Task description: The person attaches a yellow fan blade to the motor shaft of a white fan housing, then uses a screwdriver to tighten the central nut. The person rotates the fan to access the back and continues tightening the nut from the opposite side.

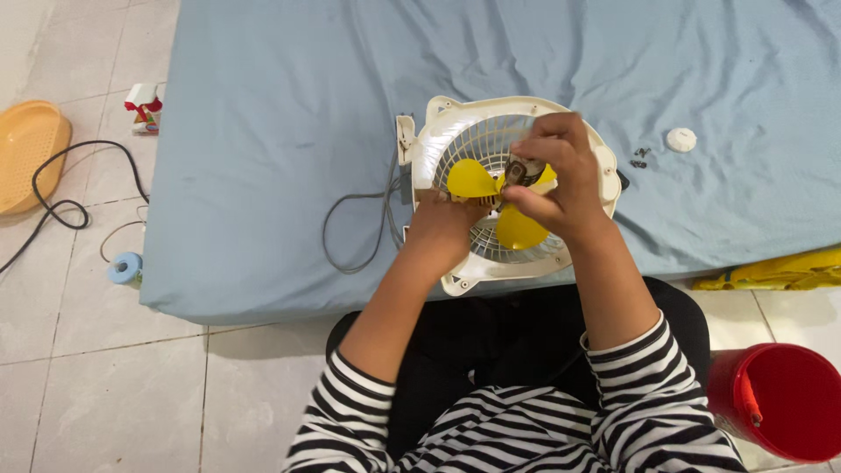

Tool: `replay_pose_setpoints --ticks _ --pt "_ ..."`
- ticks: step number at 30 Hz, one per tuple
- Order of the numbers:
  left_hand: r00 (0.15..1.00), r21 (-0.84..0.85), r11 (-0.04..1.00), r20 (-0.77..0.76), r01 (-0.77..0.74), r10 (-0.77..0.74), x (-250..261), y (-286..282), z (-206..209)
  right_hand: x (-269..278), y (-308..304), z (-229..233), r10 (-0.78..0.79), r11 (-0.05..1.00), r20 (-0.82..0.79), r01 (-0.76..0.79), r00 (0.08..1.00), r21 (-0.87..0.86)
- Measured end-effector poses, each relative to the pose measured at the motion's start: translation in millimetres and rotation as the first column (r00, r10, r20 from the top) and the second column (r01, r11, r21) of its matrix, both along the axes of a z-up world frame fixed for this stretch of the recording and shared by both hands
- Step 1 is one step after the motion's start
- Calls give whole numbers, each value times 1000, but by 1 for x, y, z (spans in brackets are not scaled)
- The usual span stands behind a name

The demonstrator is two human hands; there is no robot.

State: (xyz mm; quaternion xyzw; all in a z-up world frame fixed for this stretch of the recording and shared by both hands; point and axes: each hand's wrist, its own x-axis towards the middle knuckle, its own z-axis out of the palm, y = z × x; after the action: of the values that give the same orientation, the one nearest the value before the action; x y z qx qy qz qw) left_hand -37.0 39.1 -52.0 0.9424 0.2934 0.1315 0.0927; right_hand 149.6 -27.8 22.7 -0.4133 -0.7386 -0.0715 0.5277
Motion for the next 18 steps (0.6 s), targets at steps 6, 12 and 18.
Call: replay_pose_setpoints --ticks 6,12,18 --pt "997 -87 996 72 -33 39 -5 -7 5 -4 -1 -2 232 935 -324 -302 917 -187" --pt "987 -122 992 149 -33 52 -8 -11 6 -2 12 -20 -83 995 -68 86 994 43" --pt "982 -103 994 183 -34 52 -9 -15 12 -1 3 -11 124 992 -119 -123 985 17"
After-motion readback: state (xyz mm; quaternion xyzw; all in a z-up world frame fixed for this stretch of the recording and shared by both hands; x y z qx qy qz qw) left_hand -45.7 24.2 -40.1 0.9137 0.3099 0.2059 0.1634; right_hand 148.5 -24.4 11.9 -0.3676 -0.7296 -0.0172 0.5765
